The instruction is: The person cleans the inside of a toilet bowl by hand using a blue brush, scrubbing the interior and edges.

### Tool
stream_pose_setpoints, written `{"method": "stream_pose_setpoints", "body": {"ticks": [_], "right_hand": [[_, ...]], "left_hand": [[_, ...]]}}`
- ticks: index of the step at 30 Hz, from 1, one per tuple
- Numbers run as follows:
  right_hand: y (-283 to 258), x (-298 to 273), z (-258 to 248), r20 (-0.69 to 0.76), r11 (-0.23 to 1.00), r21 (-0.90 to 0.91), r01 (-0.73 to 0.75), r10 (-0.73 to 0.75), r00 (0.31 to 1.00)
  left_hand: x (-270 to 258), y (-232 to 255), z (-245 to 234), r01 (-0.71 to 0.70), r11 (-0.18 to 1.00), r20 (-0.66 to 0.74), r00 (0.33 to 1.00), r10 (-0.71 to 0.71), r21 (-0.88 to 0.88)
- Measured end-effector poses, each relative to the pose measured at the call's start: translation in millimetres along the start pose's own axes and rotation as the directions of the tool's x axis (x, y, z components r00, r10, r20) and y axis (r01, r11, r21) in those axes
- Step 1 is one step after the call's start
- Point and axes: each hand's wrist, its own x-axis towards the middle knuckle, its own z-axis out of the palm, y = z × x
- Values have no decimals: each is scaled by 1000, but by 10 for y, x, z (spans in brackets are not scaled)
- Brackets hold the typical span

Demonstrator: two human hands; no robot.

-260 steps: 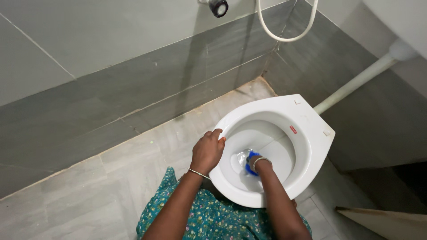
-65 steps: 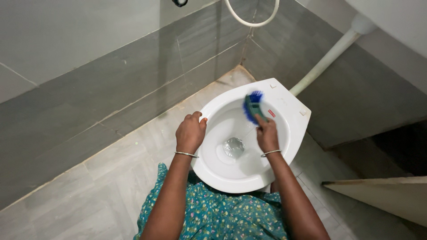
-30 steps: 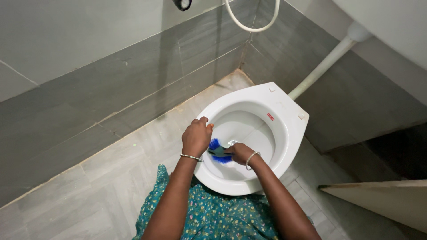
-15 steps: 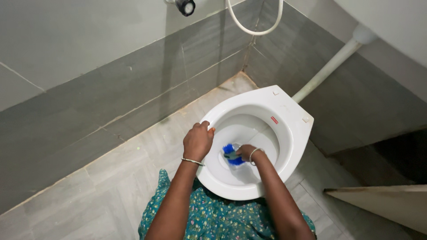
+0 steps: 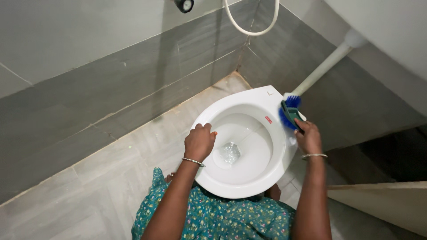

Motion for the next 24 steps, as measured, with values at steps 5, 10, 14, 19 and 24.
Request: {"method": "stream_pose_setpoints", "body": {"ticks": [5, 10, 14, 19, 24], "right_hand": [[-21, 386, 758, -371, 962, -173, 209, -260, 891], [-776, 531, 1319, -238, 947, -115, 301, -321, 917], [-951, 562, 1439, -235, 901, -251, 353, -411, 881], [-136, 747, 868, -350, 998, -41, 54, -65, 934], [104, 634, 842, -459, 977, -198, -74, -26, 888]], "left_hand": [[22, -12, 2, -25, 999, 14, 1000, 25, 48], [59, 40, -5, 2, 998, 35, 999, -5, 58], [66, 52, -1, 5, 1000, 54, 999, -7, 27], [52, -44, -48, 8, 997, 32, 999, -10, 71], [62, -125, -98, 23, 997, 14, 1000, -24, 74]]}}
